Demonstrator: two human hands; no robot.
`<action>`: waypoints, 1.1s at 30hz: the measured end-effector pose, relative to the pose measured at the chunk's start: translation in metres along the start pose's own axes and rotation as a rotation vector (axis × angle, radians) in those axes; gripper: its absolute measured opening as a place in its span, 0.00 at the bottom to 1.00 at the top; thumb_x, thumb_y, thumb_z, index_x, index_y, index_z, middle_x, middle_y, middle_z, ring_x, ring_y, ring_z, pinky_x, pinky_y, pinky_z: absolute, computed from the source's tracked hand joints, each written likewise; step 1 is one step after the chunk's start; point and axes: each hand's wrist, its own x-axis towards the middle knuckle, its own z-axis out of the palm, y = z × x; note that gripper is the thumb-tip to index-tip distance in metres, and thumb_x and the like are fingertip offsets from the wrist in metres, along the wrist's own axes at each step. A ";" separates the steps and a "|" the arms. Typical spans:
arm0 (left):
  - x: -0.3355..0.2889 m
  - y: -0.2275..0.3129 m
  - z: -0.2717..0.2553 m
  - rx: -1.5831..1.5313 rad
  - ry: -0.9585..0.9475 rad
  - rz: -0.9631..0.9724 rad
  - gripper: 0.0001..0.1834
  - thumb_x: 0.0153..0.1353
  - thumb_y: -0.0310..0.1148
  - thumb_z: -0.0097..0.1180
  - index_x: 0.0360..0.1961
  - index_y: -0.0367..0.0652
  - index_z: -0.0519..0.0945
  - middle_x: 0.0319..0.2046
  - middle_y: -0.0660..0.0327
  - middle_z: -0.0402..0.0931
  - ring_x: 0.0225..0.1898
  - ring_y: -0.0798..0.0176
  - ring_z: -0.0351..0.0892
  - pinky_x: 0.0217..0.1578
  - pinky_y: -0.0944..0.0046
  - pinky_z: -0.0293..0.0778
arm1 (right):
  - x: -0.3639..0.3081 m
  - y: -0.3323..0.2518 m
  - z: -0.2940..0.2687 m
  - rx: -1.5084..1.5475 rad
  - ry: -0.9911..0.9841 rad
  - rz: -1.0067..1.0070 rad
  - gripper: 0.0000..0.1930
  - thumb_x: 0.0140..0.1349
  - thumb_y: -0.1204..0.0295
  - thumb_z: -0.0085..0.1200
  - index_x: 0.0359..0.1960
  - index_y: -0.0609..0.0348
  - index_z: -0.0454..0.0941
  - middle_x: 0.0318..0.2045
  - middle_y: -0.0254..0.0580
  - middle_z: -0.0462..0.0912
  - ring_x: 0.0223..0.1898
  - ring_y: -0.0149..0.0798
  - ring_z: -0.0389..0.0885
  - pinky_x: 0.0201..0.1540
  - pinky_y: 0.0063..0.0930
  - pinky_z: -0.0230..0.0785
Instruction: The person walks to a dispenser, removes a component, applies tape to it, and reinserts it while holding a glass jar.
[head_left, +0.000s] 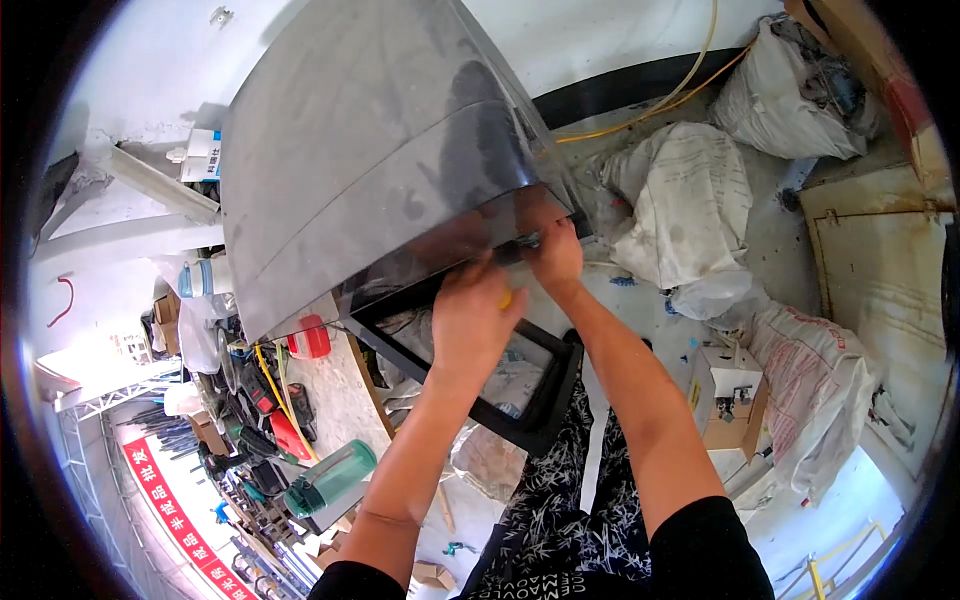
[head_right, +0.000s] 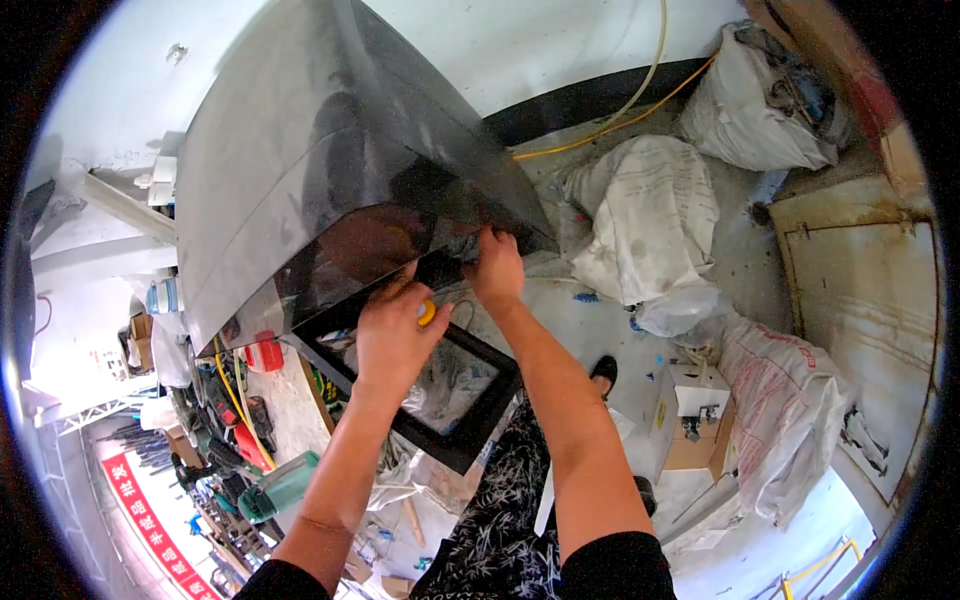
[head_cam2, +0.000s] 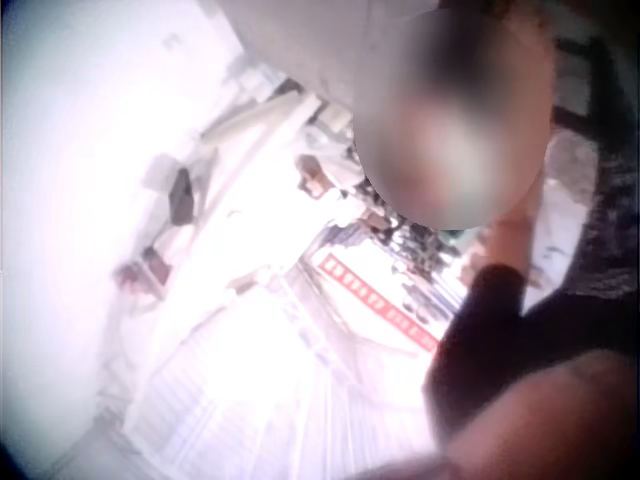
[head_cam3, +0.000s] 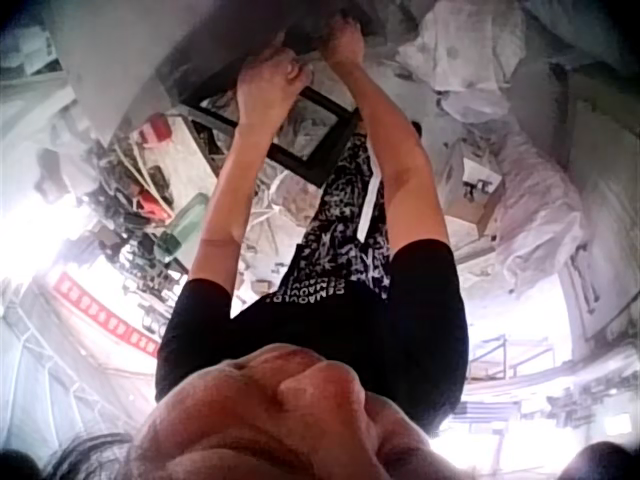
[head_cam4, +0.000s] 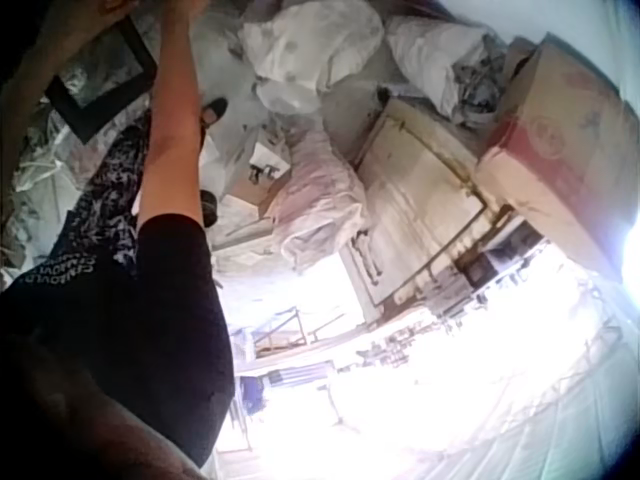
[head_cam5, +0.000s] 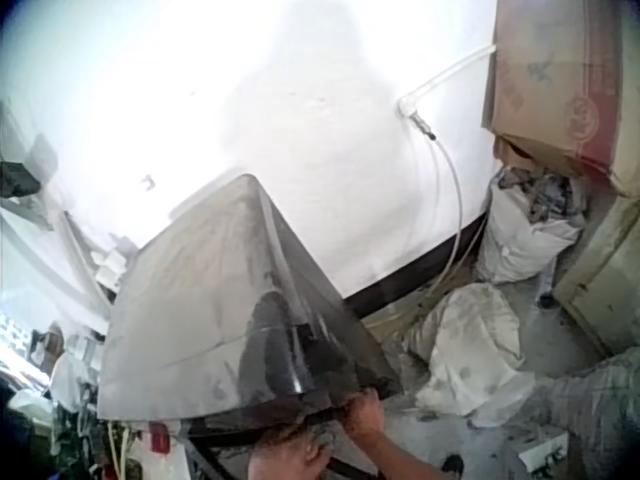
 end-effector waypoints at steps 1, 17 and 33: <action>0.001 0.000 0.000 -0.001 0.000 0.001 0.13 0.49 0.36 0.62 0.26 0.38 0.74 0.44 0.46 0.77 0.41 0.44 0.77 0.46 0.52 0.72 | 0.000 -0.001 -0.001 -0.013 -0.027 0.033 0.32 0.35 0.73 0.71 0.46 0.60 0.71 0.44 0.50 0.76 0.50 0.54 0.71 0.50 0.42 0.69; 0.002 0.003 -0.002 0.007 -0.007 -0.024 0.15 0.51 0.39 0.62 0.28 0.38 0.77 0.50 0.46 0.75 0.46 0.46 0.76 0.47 0.54 0.72 | 0.000 0.000 -0.003 0.052 -0.004 0.041 0.25 0.35 0.73 0.67 0.41 0.55 0.76 0.47 0.48 0.75 0.51 0.54 0.70 0.53 0.42 0.65; 0.002 -0.002 0.001 0.015 0.043 0.042 0.13 0.50 0.36 0.62 0.27 0.37 0.75 0.41 0.46 0.78 0.37 0.44 0.78 0.41 0.52 0.73 | 0.000 0.005 0.000 -0.010 -0.005 -0.049 0.33 0.36 0.71 0.72 0.48 0.60 0.70 0.44 0.51 0.75 0.51 0.54 0.70 0.52 0.42 0.67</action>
